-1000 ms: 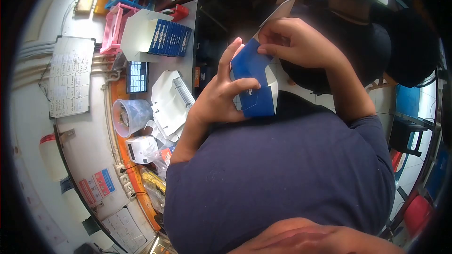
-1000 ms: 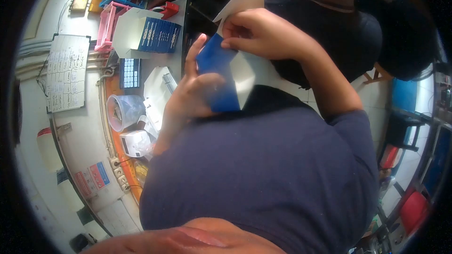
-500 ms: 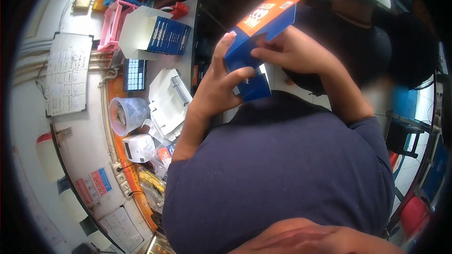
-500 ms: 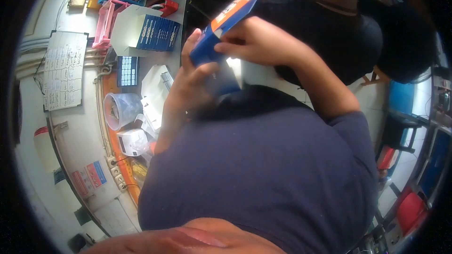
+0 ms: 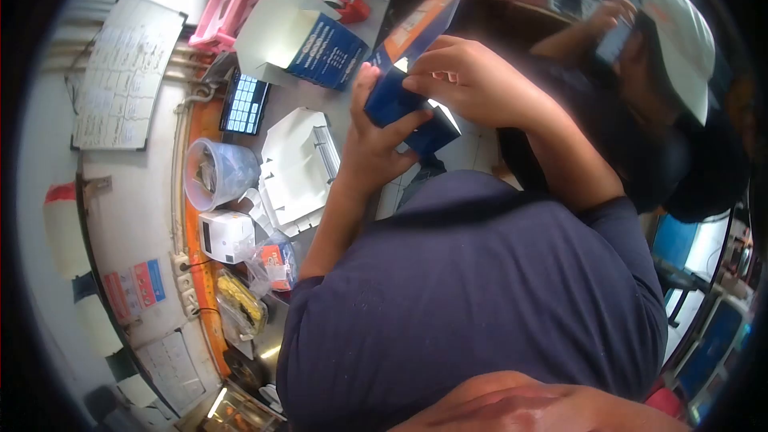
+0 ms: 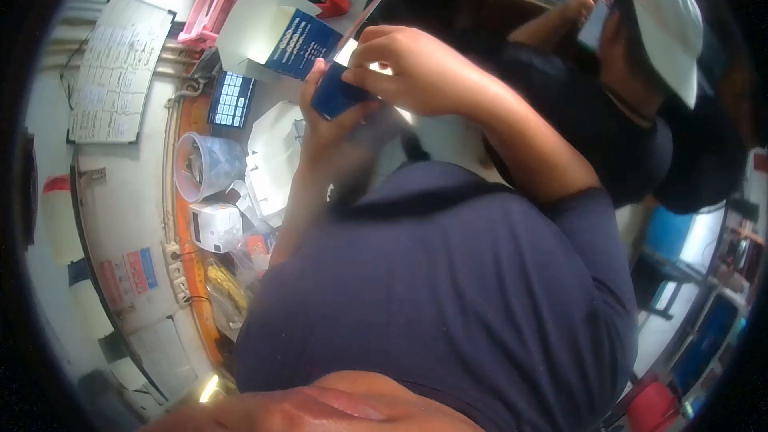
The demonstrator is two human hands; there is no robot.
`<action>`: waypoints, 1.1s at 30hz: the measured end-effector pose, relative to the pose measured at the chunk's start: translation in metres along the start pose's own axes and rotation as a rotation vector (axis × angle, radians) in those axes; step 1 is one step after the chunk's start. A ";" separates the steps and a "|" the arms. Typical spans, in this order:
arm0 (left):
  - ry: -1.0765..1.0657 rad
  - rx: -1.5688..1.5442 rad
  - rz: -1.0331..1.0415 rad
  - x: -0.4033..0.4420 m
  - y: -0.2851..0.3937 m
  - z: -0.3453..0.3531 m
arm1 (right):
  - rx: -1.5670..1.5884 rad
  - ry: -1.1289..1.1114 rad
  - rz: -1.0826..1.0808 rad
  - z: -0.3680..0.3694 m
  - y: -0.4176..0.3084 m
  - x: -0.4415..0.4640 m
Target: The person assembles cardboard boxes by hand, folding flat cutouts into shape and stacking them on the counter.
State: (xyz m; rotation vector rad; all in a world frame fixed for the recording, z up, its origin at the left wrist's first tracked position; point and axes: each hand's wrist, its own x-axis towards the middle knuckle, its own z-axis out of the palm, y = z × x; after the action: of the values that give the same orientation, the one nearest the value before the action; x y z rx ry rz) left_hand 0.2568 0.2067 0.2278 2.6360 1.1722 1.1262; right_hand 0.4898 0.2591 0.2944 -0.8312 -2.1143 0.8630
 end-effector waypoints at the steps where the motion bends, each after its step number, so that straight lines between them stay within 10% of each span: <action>1: -0.001 -0.013 -0.023 0.001 -0.009 -0.004 | 0.071 -0.044 0.055 0.003 0.004 0.014; 11: 0.121 -0.186 -0.085 -0.004 -0.136 -0.020 | -0.085 -0.294 0.108 0.037 0.004 0.155; 33: 0.513 -0.056 -0.203 0.001 -0.306 -0.041 | -0.092 -0.045 0.200 0.119 0.063 0.325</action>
State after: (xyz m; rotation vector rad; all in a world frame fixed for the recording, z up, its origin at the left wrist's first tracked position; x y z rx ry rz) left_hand 0.0392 0.4153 0.1628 2.1810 1.4112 1.8180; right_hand 0.2360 0.5026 0.2976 -1.0952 -2.1496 0.8988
